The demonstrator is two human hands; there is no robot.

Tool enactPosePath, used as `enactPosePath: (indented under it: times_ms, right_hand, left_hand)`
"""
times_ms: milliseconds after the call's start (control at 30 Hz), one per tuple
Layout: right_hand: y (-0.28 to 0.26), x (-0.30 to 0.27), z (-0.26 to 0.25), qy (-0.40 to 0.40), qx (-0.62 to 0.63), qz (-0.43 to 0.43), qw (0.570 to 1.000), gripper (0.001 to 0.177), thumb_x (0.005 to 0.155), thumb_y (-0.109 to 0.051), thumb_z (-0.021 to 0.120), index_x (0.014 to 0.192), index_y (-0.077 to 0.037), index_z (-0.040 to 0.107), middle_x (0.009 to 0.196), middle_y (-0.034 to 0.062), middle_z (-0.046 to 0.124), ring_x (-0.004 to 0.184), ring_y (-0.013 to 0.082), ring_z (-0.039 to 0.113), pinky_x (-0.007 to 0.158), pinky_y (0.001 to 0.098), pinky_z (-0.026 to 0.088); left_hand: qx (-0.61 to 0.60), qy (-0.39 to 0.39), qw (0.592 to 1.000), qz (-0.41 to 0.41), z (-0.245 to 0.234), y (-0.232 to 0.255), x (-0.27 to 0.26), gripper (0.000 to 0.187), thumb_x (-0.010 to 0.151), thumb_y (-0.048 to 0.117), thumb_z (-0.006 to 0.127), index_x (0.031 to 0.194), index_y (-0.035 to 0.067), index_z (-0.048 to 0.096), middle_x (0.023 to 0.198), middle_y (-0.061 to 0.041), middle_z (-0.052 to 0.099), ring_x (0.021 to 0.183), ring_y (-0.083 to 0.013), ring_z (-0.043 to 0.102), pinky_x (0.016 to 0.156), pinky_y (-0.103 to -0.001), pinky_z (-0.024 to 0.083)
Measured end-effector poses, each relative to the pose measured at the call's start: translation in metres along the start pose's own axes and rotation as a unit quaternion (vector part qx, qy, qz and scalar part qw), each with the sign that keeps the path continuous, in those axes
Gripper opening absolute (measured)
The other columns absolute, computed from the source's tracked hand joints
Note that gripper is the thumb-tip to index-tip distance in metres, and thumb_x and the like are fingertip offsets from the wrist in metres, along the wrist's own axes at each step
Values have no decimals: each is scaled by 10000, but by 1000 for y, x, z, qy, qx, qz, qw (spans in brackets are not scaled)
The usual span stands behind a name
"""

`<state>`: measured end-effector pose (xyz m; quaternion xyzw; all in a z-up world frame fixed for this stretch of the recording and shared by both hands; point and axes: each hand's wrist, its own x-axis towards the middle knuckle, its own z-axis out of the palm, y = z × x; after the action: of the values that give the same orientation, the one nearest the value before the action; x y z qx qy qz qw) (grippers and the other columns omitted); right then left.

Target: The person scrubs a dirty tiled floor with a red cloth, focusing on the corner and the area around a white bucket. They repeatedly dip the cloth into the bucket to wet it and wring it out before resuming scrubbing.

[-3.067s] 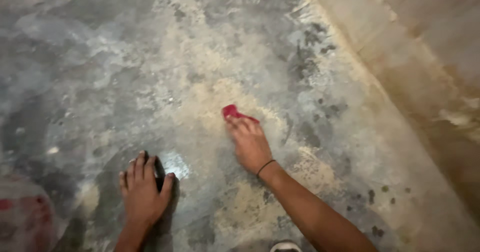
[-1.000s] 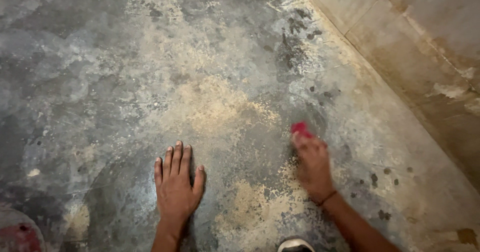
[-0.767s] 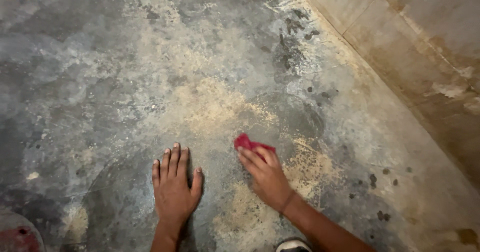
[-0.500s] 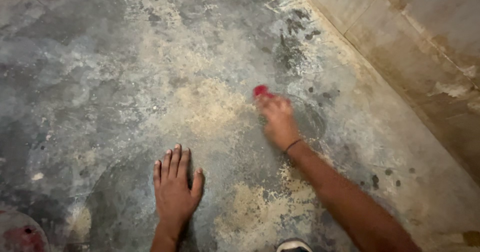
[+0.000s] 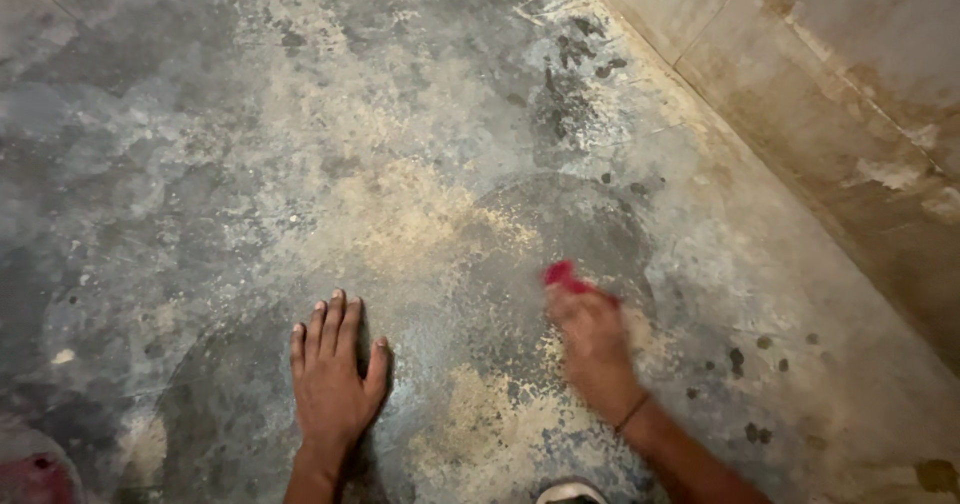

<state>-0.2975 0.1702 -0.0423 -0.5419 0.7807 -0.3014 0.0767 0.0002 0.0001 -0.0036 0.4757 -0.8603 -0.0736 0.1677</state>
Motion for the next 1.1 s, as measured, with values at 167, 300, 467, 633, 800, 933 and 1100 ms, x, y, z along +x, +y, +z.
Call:
enactPosePath:
  times_ms: [167, 300, 467, 633, 800, 933, 1100]
  right_hand:
    - [-58, 35, 13, -68, -74, -145, 984, 632, 816, 115, 559, 1399, -126, 602, 1442, 54, 618, 1323, 318, 518, 1170, 495, 380]
    - [-56, 104, 9, -75, -105, -125, 984, 619, 879, 82, 531, 1456, -135, 575, 1468, 53, 585, 1347, 320, 487, 1182, 482, 362]
    - [9, 156, -22, -42, -131, -35, 990, 648, 819, 120, 514, 1407, -137, 609, 1493, 29, 574, 1378, 286, 455, 1173, 491, 281]
    - [76, 112, -56, 100, -111, -39, 988, 573, 798, 47, 595, 1348, -100, 662, 1439, 55, 635, 1284, 341, 531, 1158, 467, 377]
    - [78, 30, -54, 119, -129, -29, 984, 621, 752, 45, 582, 1363, -49, 635, 1385, 133, 636, 1268, 373, 520, 1123, 481, 379]
    - [35, -6, -34, 52, -149, -84, 984, 609, 804, 69, 556, 1409, 3, 587, 1421, 153, 631, 1297, 328, 547, 1105, 484, 397]
    - [-13, 30, -14, 4, -56, -99, 994, 624, 764, 72, 573, 1372, -61, 606, 1424, 90, 651, 1275, 329, 535, 1112, 492, 409]
  left_hand:
    - [7, -64, 998, -26, -15, 3, 8, 629, 877, 423, 599, 1428, 124, 551, 1544, -105, 484, 1414, -347, 419, 1173, -528, 297]
    - [4, -99, 995, -28, -27, 2, 14, 643, 867, 436, 613, 1432, 136, 550, 1548, -106, 474, 1400, -368, 420, 1143, -518, 326]
    - [13, -144, 988, -46, -24, -2, 17, 661, 891, 465, 590, 1460, 136, 515, 1581, -94, 423, 1423, -373, 383, 1170, -502, 299]
    - [4, -143, 989, -40, -16, -11, 18, 678, 900, 493, 576, 1467, 127, 505, 1592, -101, 403, 1433, -385, 362, 1182, -489, 290]
    - [-11, -149, 988, -45, -20, -7, 21, 668, 888, 473, 569, 1456, 124, 527, 1588, -102, 431, 1401, -396, 406, 1155, -486, 341]
    - [14, -143, 984, -106, -28, 19, 28, 693, 894, 525, 593, 1436, 98, 520, 1540, -120, 467, 1397, -401, 422, 1136, -515, 352]
    - [-3, -59, 986, -159, -3, 61, 45, 753, 893, 513, 589, 1465, 34, 485, 1497, -176, 499, 1407, -404, 439, 1182, -523, 325]
